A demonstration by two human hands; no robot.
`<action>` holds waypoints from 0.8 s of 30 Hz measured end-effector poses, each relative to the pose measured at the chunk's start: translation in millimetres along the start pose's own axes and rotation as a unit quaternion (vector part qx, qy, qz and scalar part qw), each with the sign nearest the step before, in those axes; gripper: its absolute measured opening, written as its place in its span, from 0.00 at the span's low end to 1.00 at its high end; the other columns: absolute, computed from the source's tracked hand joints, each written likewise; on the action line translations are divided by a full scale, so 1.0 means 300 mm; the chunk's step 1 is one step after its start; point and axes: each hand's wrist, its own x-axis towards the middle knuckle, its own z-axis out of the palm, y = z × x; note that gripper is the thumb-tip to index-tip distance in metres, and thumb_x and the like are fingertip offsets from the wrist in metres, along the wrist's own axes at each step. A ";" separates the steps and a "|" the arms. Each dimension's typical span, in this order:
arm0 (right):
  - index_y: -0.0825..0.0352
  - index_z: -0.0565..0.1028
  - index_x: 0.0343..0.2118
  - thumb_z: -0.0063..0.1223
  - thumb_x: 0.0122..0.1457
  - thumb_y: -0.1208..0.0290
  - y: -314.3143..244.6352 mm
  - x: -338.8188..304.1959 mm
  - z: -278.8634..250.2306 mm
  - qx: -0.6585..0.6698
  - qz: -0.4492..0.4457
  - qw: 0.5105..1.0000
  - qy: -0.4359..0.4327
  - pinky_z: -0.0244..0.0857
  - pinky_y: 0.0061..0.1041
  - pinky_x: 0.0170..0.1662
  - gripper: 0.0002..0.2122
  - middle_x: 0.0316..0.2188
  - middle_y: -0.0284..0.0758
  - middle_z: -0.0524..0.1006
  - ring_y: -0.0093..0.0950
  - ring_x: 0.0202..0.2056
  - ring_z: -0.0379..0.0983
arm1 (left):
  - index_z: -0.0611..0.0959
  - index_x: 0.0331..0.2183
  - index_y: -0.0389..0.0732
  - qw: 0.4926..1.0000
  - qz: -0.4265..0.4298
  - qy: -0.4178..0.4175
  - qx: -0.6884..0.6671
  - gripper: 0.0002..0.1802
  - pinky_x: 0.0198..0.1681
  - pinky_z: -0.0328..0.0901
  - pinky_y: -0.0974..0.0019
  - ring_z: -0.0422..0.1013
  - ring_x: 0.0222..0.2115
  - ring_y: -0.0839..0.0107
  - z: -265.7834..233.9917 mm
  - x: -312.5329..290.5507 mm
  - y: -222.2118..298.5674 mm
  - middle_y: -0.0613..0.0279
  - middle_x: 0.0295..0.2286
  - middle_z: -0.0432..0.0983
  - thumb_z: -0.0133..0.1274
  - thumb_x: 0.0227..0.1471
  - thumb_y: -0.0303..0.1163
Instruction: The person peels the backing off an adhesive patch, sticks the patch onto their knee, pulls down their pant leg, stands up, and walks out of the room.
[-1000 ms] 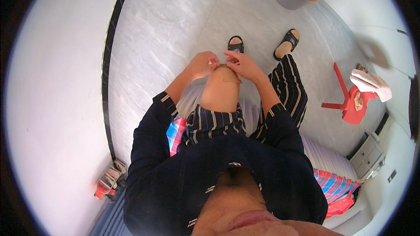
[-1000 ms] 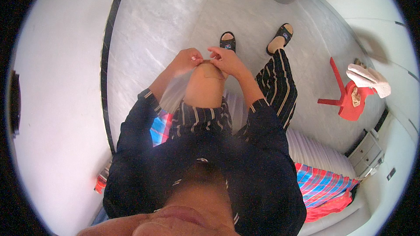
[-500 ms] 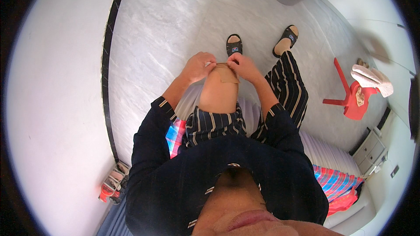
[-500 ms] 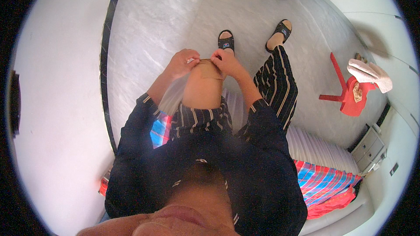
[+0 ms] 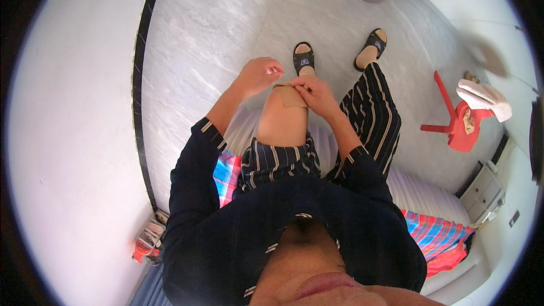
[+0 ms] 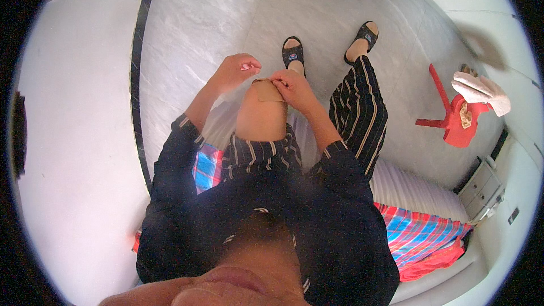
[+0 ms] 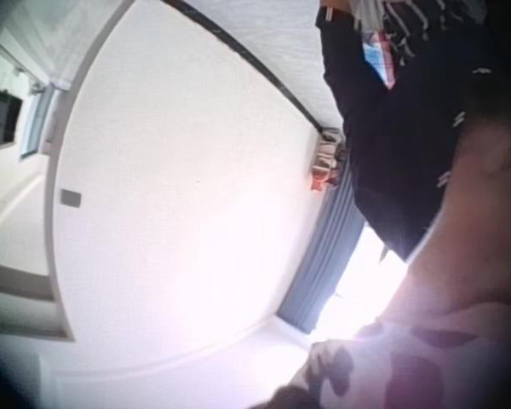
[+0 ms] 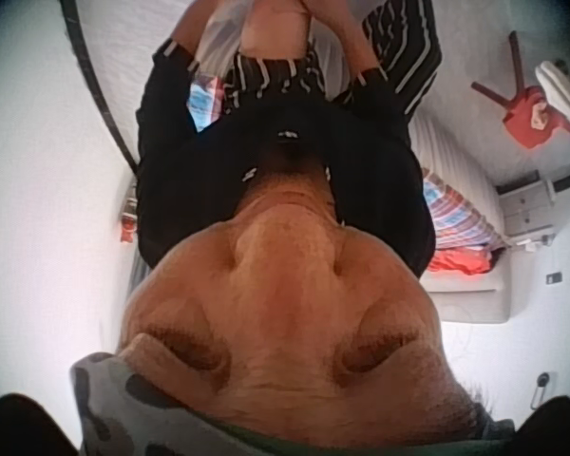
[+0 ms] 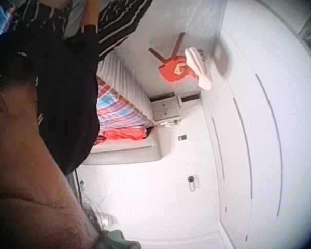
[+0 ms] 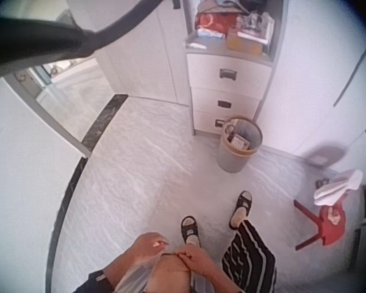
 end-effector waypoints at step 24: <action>0.70 0.73 0.30 0.46 0.50 0.76 -0.007 -0.003 0.015 0.058 0.043 0.997 0.031 0.63 0.23 0.30 0.06 0.26 0.38 0.74 0.28 0.26 0.70 | 0.77 0.21 0.40 0.908 0.009 -0.275 0.317 0.06 0.29 0.64 0.62 0.70 0.26 0.59 0.012 0.133 0.132 0.55 0.23 0.74 0.50 0.33 0.30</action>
